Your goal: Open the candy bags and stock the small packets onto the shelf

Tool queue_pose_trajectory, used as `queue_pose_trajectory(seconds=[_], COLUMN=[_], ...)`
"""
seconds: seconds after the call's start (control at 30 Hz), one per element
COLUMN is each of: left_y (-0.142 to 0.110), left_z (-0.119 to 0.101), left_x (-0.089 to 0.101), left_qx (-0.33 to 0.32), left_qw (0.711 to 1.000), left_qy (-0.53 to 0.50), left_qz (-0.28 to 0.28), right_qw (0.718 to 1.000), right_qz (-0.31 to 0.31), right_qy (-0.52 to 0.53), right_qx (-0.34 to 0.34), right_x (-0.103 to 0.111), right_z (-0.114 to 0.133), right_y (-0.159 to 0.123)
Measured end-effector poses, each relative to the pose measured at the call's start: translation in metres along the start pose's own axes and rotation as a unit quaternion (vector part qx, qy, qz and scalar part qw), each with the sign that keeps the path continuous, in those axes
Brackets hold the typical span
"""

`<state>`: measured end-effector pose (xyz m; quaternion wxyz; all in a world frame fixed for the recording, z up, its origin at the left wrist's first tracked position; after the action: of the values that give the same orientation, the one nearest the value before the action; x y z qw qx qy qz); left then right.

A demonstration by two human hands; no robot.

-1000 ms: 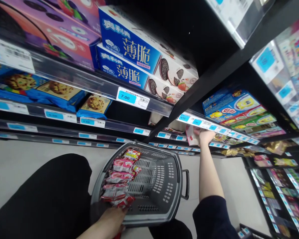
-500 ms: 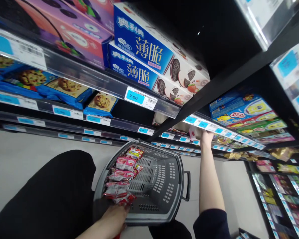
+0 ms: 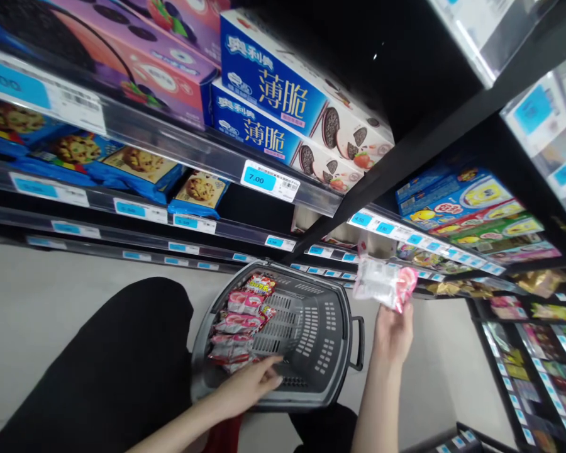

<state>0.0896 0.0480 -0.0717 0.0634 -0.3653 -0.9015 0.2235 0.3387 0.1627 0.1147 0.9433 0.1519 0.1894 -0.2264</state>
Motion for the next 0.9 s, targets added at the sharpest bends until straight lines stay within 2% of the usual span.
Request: queue_pose_trajectory(seconds=[0.03,0.07,0.13,0.17,0.2,0.23,0.3,0.37,0.47,0.53,0.63,0.7,0.8,0.9], left_y=[0.001,0.001,-0.003,-0.006,-0.009,-0.011,-0.014,-0.015,-0.015,-0.014,-0.013,-0.014,-0.019,-0.023], left_z=[-0.009,-0.018,-0.037,-0.043,-0.047,-0.048,-0.043,-0.032,-0.019,-0.015,-0.015,-0.019,-0.024,-0.024], left_x=[-0.001,-0.001,0.000,0.000,-0.001,-0.003,-0.006,-0.008,-0.013,-0.017,-0.018,-0.018,-0.022,-0.024], left_qx=[-0.039,-0.081,-0.156,-0.177,-0.187,-0.187,-0.169,-0.145,-0.111,-0.100,-0.116,-0.136,-0.152,-0.146], left_qw=[0.991,0.962,0.876,0.842,0.821,0.814,0.828,0.859,0.904,0.929,0.966,0.979,0.987,0.988], left_qy=[-0.129,-0.261,-0.453,-0.505,-0.533,-0.544,-0.530,-0.488,-0.411,-0.353,-0.230,-0.150,-0.050,0.046], left_qz=[0.009,0.021,0.054,0.069,0.080,0.085,0.073,0.045,0.037,0.047,0.027,0.010,0.003,-0.015], right_qw=[0.999,0.998,0.992,0.987,0.983,0.978,0.972,0.960,0.916,0.900,0.895,0.889,0.887,0.890], right_qz=[0.002,0.000,-0.003,-0.002,0.003,0.010,0.029,0.058,0.125,0.146,0.124,0.105,0.067,0.030], right_qy=[-0.010,-0.016,-0.024,-0.027,-0.031,-0.037,-0.067,-0.150,-0.297,-0.321,-0.310,-0.318,-0.336,-0.367], right_qx=[-0.031,-0.062,-0.127,-0.157,-0.183,-0.204,-0.225,-0.230,-0.240,-0.256,-0.295,-0.312,-0.310,-0.270], right_x=[-0.001,-0.001,0.001,0.003,0.005,0.007,0.014,0.022,0.033,0.041,0.061,0.075,0.089,0.095], right_z=[-0.006,-0.013,-0.033,-0.043,-0.052,-0.060,-0.067,-0.066,-0.060,-0.059,-0.063,-0.065,-0.062,-0.053], right_y=[-0.025,-0.051,-0.100,-0.122,-0.142,-0.160,-0.187,-0.203,-0.215,-0.221,-0.233,-0.242,-0.254,-0.260])
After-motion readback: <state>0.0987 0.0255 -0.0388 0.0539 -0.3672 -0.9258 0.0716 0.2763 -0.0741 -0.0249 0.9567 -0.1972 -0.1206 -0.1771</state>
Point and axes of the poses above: each hand's wrist, its own y-axis towards the middle knuckle, its own x-axis out of the back of the hand, z = x × y, the point moved 8 cm from there along y, towards the middle knuckle, and after that the axes turned 6 degrees about z, right-handed, at the moved point
